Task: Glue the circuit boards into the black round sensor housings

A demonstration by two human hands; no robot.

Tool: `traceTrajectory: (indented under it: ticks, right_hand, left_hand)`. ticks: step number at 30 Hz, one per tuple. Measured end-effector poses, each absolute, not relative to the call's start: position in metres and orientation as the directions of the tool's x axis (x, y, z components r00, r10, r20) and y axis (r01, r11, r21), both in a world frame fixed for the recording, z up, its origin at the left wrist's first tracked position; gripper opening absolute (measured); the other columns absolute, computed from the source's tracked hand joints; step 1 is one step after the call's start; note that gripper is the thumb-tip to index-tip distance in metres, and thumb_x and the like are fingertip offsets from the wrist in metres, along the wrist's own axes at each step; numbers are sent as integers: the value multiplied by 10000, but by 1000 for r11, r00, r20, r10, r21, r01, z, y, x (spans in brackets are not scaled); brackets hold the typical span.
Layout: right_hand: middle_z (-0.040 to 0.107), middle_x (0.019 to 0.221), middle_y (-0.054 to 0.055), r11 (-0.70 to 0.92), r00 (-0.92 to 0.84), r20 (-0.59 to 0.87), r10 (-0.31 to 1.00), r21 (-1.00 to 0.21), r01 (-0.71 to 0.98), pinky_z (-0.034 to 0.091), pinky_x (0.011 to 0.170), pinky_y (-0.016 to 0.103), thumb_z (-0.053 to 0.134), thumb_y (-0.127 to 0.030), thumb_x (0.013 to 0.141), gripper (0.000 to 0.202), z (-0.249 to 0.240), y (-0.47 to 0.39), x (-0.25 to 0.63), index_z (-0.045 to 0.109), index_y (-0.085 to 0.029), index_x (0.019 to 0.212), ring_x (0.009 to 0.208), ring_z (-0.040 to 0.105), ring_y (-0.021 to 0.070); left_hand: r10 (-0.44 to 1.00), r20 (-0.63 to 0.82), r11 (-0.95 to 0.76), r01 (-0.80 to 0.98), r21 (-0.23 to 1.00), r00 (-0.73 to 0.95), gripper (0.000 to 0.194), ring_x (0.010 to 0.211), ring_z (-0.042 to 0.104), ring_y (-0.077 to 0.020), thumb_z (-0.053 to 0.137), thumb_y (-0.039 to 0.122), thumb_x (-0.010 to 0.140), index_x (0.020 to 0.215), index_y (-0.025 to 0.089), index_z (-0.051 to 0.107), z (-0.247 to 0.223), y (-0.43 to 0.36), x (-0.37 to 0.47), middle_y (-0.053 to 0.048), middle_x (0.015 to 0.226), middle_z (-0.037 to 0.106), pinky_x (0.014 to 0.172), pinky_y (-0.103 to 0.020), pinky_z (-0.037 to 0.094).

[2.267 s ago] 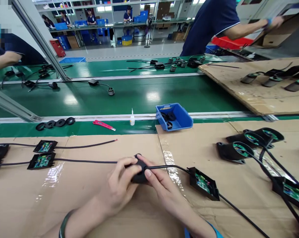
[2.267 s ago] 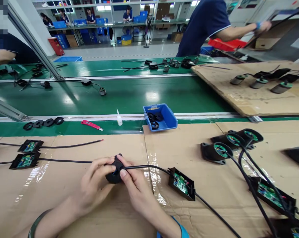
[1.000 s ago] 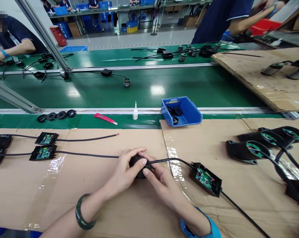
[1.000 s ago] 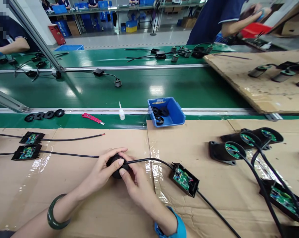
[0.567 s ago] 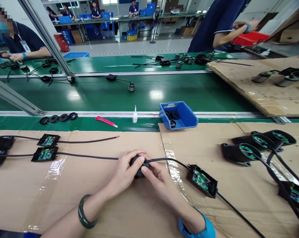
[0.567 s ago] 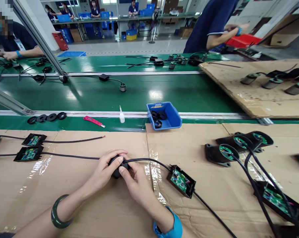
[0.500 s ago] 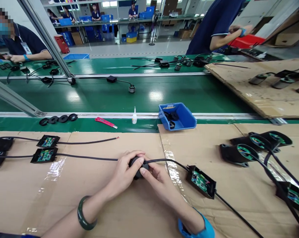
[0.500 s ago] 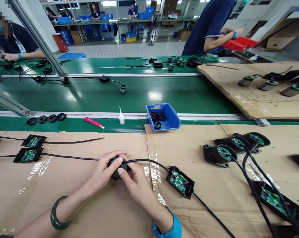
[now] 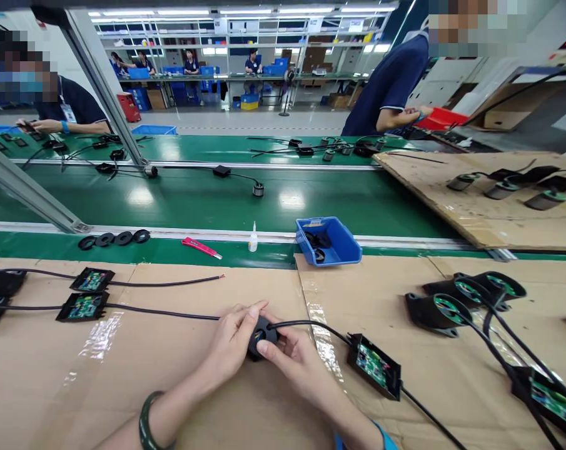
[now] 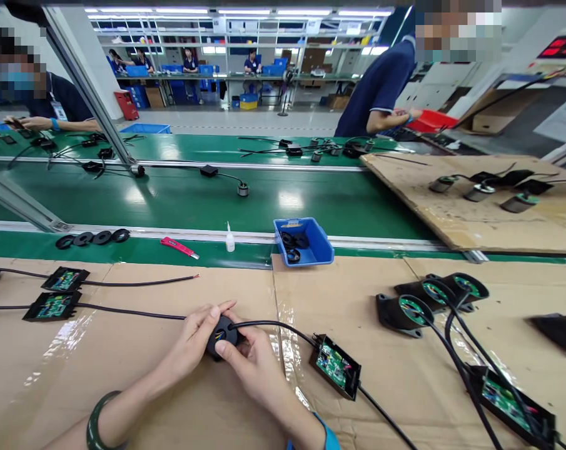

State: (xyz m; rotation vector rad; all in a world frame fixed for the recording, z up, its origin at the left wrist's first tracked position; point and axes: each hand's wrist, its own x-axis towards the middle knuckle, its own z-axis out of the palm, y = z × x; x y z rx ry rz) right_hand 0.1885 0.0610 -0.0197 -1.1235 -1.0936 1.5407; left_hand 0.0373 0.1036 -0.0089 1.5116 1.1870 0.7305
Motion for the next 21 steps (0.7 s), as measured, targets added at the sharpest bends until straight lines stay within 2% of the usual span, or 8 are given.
traceTrajectory:
  ticks: [4, 10, 13, 16, 18, 21]
  right_hand:
    - [689, 1261, 159, -211, -189, -181, 965, -966, -149, 383, 1130, 522, 761, -582, 746, 532, -17, 62, 190, 754, -176, 1089, 1312, 541, 331]
    - [646, 1332, 162, -225, -147, -202, 968, -960, -164, 409, 1107, 520, 787, -565, 721, 528, -23, 61, 192, 739, -186, 1086, 1281, 569, 331]
    - [621, 1363, 161, -224, -143, -200, 969, -958, -181, 399, 1111, 513, 782, -568, 726, 528, -29, 61, 191, 725, -187, 1088, 1316, 533, 327]
    - [611, 1363, 137, -215, -130, -192, 973, -956, -197, 384, 1114, 473, 767, -611, 716, 574, -31, 60, 187, 698, -191, 1101, 1336, 497, 313]
    - [657, 1267, 110, -207, -120, -187, 975, -961, -182, 447, 1038, 417, 761, -645, 693, 601, -29, 60, 184, 692, -191, 1080, 1238, 561, 292]
    - [705, 922, 39, -199, -101, -187, 977, -972, -123, 518, 773, 292, 793, -632, 641, 548, -21, 65, 182, 711, -170, 922, 884, 635, 201]
  left_hand:
    - [925, -252, 172, 279, 945, 283, 618, 1217, 603, -278, 294, 601, 970, 1160, 227, 749, -2, 106, 36, -44, 1217, 731, 1123, -427, 412]
    - [907, -287, 244, 171, 955, 309, 599, 1171, 644, -277, 333, 597, 959, 1176, 215, 741, 4, 108, 34, -43, 1213, 733, 1128, -452, 426]
    - [909, -253, 213, 154, 965, 330, 556, 1244, 605, -295, 487, 610, 896, 1186, 206, 736, 2, 108, 32, -54, 1270, 705, 1148, -446, 412]
    - [903, -217, 157, 184, 970, 372, 624, 1303, 559, -333, 678, 610, 765, 1232, 198, 709, -4, 108, 28, -67, 1321, 671, 1167, -468, 389]
    - [905, -200, 131, 201, 971, 375, 663, 1301, 559, -349, 710, 634, 724, 1241, 218, 704, -10, 110, 25, -59, 1323, 670, 1167, -496, 382]
    - [902, -195, 124, 201, 972, 384, 639, 1300, 559, -363, 722, 673, 689, 1183, 268, 737, -23, 115, 19, -22, 1303, 684, 1162, -509, 378]
